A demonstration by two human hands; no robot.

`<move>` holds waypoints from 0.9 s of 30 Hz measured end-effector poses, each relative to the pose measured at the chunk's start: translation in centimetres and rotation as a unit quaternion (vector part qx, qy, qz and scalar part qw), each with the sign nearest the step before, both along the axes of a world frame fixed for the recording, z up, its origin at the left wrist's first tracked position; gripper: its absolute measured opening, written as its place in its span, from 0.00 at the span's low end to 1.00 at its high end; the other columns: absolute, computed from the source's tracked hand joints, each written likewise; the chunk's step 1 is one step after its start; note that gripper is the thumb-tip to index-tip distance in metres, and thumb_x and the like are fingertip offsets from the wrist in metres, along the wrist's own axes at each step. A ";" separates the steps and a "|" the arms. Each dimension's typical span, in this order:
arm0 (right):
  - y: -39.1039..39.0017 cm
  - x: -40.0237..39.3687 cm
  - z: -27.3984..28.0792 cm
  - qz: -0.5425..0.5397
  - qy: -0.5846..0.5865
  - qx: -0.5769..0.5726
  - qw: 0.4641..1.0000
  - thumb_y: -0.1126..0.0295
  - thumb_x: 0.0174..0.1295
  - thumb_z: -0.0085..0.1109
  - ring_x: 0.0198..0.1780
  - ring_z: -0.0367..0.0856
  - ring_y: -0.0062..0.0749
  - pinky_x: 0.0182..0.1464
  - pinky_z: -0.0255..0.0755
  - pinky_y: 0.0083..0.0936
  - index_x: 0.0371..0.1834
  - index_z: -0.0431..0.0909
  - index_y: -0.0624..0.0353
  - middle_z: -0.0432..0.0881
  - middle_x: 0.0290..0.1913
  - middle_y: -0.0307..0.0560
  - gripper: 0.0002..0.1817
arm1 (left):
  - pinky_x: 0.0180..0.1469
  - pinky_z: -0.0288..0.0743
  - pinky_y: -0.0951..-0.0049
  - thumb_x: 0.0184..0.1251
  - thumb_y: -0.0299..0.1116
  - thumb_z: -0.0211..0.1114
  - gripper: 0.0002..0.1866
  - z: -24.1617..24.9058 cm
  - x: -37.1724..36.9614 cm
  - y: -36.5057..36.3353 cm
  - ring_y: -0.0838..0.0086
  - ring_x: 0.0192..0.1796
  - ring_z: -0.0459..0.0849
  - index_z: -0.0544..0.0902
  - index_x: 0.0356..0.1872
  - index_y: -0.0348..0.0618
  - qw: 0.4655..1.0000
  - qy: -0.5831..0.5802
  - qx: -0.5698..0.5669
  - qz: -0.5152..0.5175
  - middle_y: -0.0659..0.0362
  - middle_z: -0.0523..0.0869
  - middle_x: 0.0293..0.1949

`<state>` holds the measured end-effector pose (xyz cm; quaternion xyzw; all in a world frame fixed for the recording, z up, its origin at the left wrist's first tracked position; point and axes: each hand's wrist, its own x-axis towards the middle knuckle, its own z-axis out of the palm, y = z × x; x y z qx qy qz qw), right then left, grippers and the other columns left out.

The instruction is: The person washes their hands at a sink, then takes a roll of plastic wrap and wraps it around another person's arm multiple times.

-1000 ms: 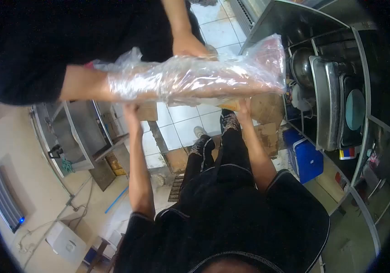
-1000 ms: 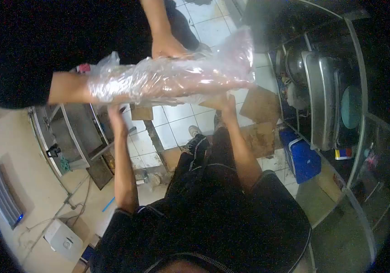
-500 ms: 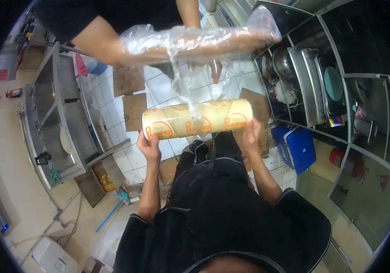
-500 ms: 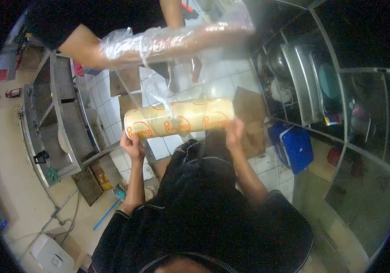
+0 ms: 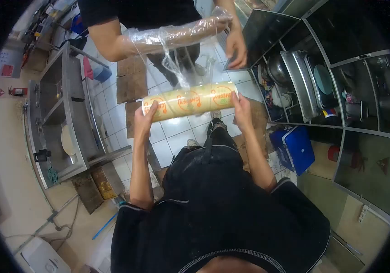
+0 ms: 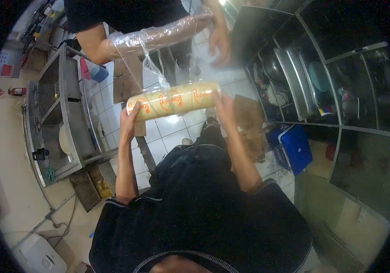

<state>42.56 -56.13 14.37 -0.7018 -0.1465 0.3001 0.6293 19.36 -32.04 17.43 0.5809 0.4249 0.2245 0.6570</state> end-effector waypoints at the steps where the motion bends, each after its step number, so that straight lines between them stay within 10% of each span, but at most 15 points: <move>1: 0.8 0.7 -1.9 -0.011 -0.009 0.017 1.000 0.59 0.71 0.55 0.48 0.79 0.26 0.52 0.72 0.26 0.56 0.75 0.69 0.84 0.48 0.50 0.23 | 0.42 0.78 0.74 0.65 0.39 0.70 0.18 -1.0 1.1 -0.1 0.76 0.37 0.84 0.84 0.44 0.31 0.999 0.007 0.018 0.033 0.56 0.88 0.38; 5: 4.4 1.1 -2.1 -0.126 -0.141 -0.022 0.982 0.57 0.64 0.63 0.50 0.79 0.38 0.53 0.71 0.33 0.56 0.74 0.69 0.81 0.47 0.55 0.27 | 0.37 0.78 0.73 0.62 0.41 0.71 0.18 -2.0 4.5 0.4 0.76 0.32 0.85 0.87 0.37 0.31 0.979 0.064 0.120 0.154 0.55 0.89 0.32; 6: 5.8 0.7 -1.6 -0.180 -0.339 -0.070 0.921 0.57 0.59 0.69 0.53 0.75 0.49 0.55 0.68 0.38 0.53 0.74 0.68 0.78 0.46 0.57 0.28 | 0.37 0.78 0.72 0.60 0.41 0.72 0.19 -5.3 4.6 1.6 0.75 0.31 0.86 0.87 0.36 0.30 0.975 0.040 0.151 0.160 0.53 0.89 0.30; 10: 10.1 1.3 -1.7 -0.087 -0.403 0.001 0.911 0.56 0.52 0.73 0.51 0.72 0.50 0.56 0.66 0.39 0.45 0.77 0.64 0.75 0.47 0.57 0.26 | 0.37 0.78 0.69 0.59 0.41 0.72 0.19 -5.3 6.7 2.5 0.72 0.32 0.87 0.87 0.35 0.30 0.948 0.126 0.221 0.192 0.52 0.89 0.29; 13: 15.0 1.9 -1.7 -0.023 -0.451 -0.148 0.880 0.57 0.51 0.74 0.48 0.75 0.46 0.51 0.69 0.34 0.40 0.79 0.63 0.77 0.42 0.54 0.23 | 0.38 0.79 0.68 0.59 0.42 0.72 0.19 -5.3 7.3 2.3 0.70 0.31 0.87 0.87 0.35 0.31 0.947 0.118 0.211 0.211 0.50 0.89 0.29; 16: 18.3 2.6 -5.9 0.077 -0.413 -0.025 0.907 0.57 0.52 0.74 0.42 0.77 0.37 0.47 0.70 0.31 0.31 0.78 0.62 0.79 0.34 0.47 0.20 | 0.38 0.79 0.67 0.57 0.43 0.73 0.19 -6.3 8.1 2.6 0.69 0.31 0.88 0.88 0.35 0.31 0.942 0.132 0.211 0.223 0.50 0.89 0.29; 19: 18.2 4.0 -5.8 0.245 -0.086 -0.063 0.964 0.57 0.54 0.74 0.37 0.76 0.26 0.44 0.70 0.27 0.22 0.74 0.59 0.80 0.31 0.41 0.20 | 0.37 0.78 0.67 0.57 0.46 0.73 0.22 -7.4 8.5 3.2 0.68 0.30 0.88 0.88 0.33 0.32 0.929 0.168 0.215 0.252 0.50 0.89 0.28; 27: 14.4 6.0 -3.5 0.297 -0.144 0.035 0.943 0.62 0.62 0.67 0.33 0.79 0.22 0.39 0.72 0.25 0.20 0.69 0.59 0.79 0.23 0.42 0.20 | 0.39 0.79 0.66 0.54 0.47 0.71 0.23 -8.2 12.4 6.1 0.66 0.32 0.88 0.88 0.33 0.31 0.918 0.162 0.095 0.349 0.47 0.89 0.31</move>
